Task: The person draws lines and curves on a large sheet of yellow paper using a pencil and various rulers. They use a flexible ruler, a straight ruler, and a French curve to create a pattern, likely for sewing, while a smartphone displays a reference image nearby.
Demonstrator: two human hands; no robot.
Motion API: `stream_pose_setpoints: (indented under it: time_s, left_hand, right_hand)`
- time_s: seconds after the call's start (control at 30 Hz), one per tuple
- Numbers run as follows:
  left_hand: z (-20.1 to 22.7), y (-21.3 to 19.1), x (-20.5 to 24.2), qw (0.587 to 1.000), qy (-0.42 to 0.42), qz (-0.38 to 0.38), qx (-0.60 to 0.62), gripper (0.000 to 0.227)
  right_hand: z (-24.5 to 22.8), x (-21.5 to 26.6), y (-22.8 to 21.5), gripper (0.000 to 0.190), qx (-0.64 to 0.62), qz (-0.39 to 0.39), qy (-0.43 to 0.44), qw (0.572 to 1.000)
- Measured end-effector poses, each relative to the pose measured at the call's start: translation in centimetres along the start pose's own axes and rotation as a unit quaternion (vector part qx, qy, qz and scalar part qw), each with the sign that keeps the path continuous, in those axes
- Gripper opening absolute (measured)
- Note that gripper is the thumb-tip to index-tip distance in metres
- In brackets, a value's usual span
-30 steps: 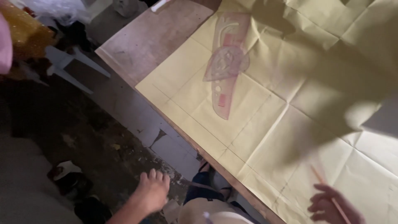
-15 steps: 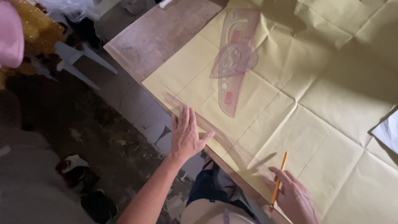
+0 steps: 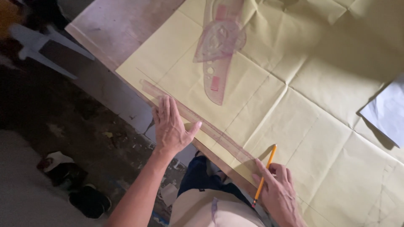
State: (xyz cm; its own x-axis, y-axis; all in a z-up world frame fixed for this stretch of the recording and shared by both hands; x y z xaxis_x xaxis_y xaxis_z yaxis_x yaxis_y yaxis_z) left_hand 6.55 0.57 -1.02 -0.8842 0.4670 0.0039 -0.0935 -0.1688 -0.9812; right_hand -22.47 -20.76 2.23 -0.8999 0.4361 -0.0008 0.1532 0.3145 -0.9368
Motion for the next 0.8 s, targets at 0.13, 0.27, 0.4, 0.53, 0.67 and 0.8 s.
stream_pose_setpoints:
  time_s: [0.13,0.27,0.4,0.53,0.67,0.8]
  left_hand:
    - [0.7,-0.7,0.3,1.000,-0.006,-0.013,0.010,0.133]
    - [1.3,-1.4,0.3,0.999,-0.017,0.006,0.028,0.133]
    - [1.6,-1.6,0.4,0.999,-0.028,0.010,0.039,0.132]
    - [1.7,-1.9,0.2,0.999,-0.034,-0.012,0.021,0.132]
    - [1.6,-1.9,0.2,0.999,-0.034,0.011,0.035,0.133]
    - [1.7,-1.8,0.2,0.998,-0.041,0.011,0.036,0.135]
  right_hand:
    - [0.2,-0.5,-0.4,0.048,-0.011,0.016,0.003,1.000]
    - [0.2,-0.8,-0.8,0.047,-0.010,-0.002,0.003,1.000]
    - [0.4,-1.0,-0.6,0.046,-0.001,0.031,-0.013,0.999]
    - [0.8,-1.0,-0.4,0.049,-0.001,-0.003,-0.006,1.000]
    - [0.6,-1.0,-0.4,0.046,0.004,0.027,-0.018,0.999]
    - [1.2,-0.9,0.1,0.050,0.011,0.019,-0.012,1.000]
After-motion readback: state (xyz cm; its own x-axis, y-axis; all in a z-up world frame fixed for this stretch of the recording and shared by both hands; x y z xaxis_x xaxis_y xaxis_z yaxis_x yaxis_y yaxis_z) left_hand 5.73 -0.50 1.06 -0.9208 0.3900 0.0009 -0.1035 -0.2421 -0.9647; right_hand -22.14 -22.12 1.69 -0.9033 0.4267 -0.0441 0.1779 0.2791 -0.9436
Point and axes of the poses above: each hand's wrist, its own x-axis away from the middle knuckle, its own y-axis out of the palm, z = x × y, the point moved 1 cm from there along -x, towards the middle knuckle, and after that the axes turned 2 degrees about z, right-handed, at the moved point
